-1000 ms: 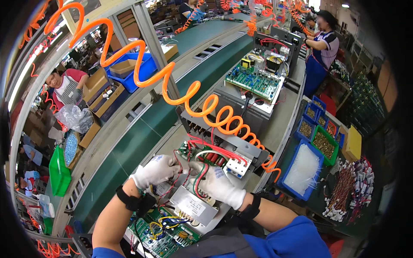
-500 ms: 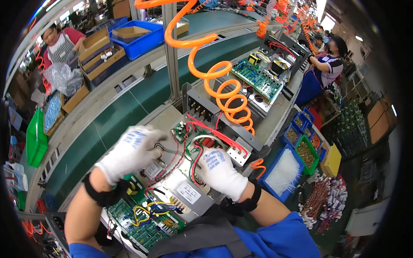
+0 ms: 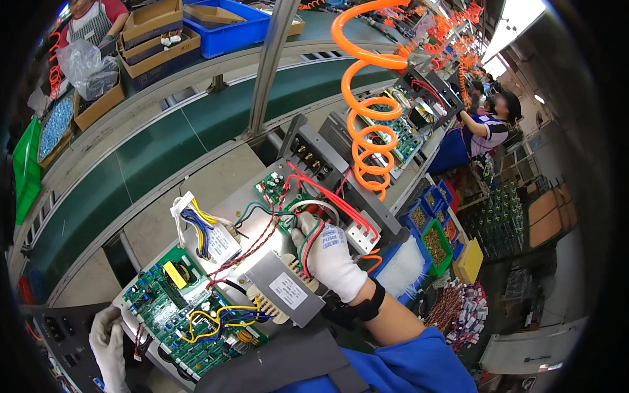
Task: The recorder is assembling an electronic device on a production line, connecting wires and components to circuit boards inside a chassis.
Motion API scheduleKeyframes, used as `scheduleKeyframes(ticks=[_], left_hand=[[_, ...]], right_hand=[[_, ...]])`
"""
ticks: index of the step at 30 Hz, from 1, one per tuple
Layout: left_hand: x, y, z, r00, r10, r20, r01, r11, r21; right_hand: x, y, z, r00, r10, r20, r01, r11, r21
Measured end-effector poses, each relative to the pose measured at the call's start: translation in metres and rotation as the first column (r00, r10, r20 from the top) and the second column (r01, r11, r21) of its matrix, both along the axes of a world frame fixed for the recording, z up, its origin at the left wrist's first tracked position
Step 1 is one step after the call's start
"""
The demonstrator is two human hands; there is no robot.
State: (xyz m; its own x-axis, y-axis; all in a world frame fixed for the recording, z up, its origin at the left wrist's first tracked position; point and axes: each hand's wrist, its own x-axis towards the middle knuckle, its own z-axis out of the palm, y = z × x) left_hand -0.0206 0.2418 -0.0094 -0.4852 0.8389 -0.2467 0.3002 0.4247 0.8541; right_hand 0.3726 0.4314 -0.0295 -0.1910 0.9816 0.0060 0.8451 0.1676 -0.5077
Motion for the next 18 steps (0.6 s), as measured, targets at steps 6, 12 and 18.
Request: scheduleKeyframes(ticks=[6, 12, 18], left_hand=[[0.001, -0.025, -0.057, 0.977, 0.049, 0.206, -0.046, 0.999, -0.023], [-0.007, -0.028, -0.066, 0.959, 0.045, 0.28, -0.053, 0.998, 0.023], [-0.005, -0.028, -0.061, 0.947, 0.003, 0.32, -0.03, 0.996, 0.081]], right_hand=[[-0.001, 0.003, -0.001, 0.998, 0.031, 0.058, -0.034, 0.999, 0.04], [-0.009, 0.007, 0.006, 0.995, -0.052, 0.089, 0.06, 0.994, -0.091], [-0.005, 0.011, 0.005, 0.979, 0.002, 0.206, 0.005, 0.999, -0.033]])
